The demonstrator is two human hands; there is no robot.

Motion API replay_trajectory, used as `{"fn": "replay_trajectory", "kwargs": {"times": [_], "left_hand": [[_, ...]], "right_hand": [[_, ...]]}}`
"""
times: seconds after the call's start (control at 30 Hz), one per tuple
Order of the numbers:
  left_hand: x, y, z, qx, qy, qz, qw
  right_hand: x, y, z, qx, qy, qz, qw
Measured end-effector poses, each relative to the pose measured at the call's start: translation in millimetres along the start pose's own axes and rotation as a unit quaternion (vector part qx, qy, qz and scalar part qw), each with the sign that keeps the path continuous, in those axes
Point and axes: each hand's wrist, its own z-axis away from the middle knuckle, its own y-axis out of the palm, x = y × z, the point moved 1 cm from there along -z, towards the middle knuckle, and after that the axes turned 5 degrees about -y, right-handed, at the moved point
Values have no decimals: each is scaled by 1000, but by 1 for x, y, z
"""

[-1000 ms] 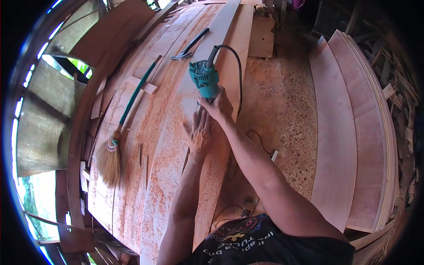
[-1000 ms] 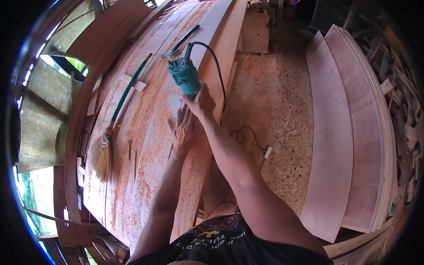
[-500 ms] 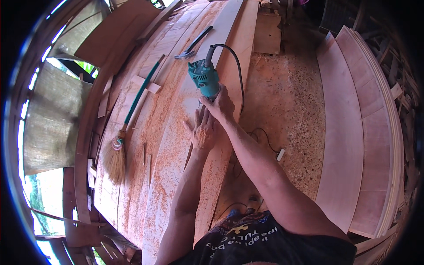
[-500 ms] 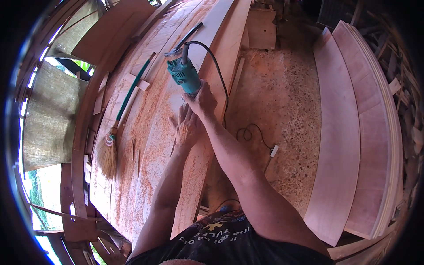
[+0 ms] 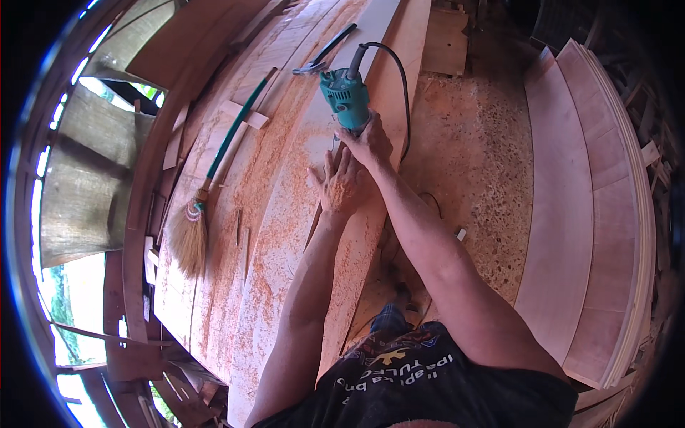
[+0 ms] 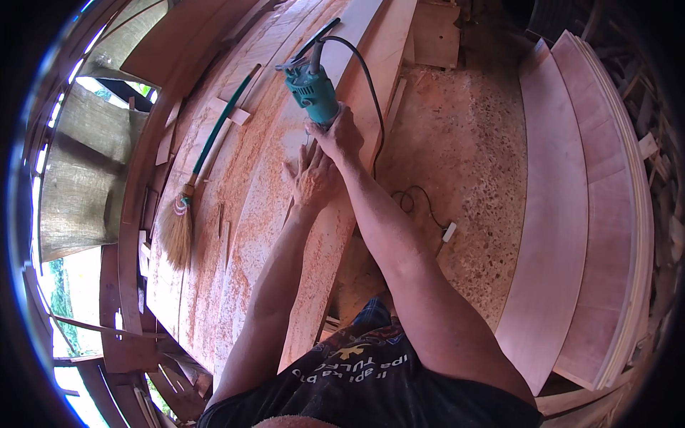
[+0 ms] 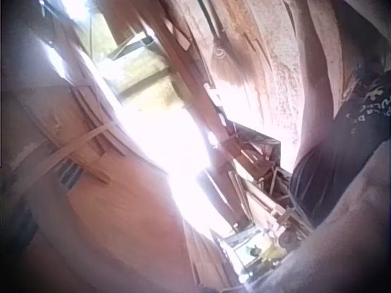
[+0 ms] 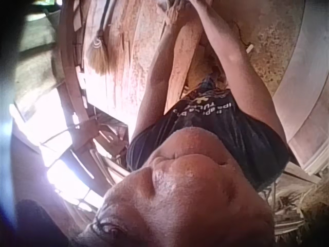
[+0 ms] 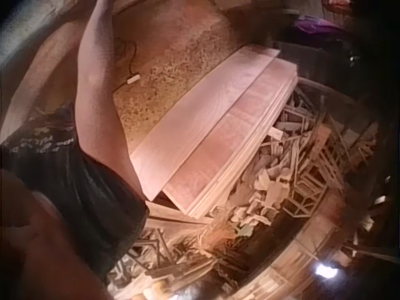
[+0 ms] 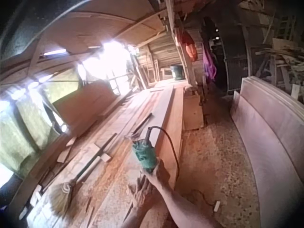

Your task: The person uses a handheld power router to shape the edge of a wooden board, guiding the tool along the wood while stabilizing the piece by hand on a workbench.

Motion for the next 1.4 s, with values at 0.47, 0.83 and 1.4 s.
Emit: {"fn": "replay_trajectory", "kwargs": {"times": [0.47,0.83,1.4], "left_hand": [[-4,5,-16,-22,-7,31,999],[-7,11,-29,-18,-12,26,999],[-14,18,-47,-51,-4,33,998]], "right_hand": [[-6,-1,-14,7,3,4,1000],[-12,0,-28,23,24,2,999],[-20,-1,-46,14,22,9,1000]]}}
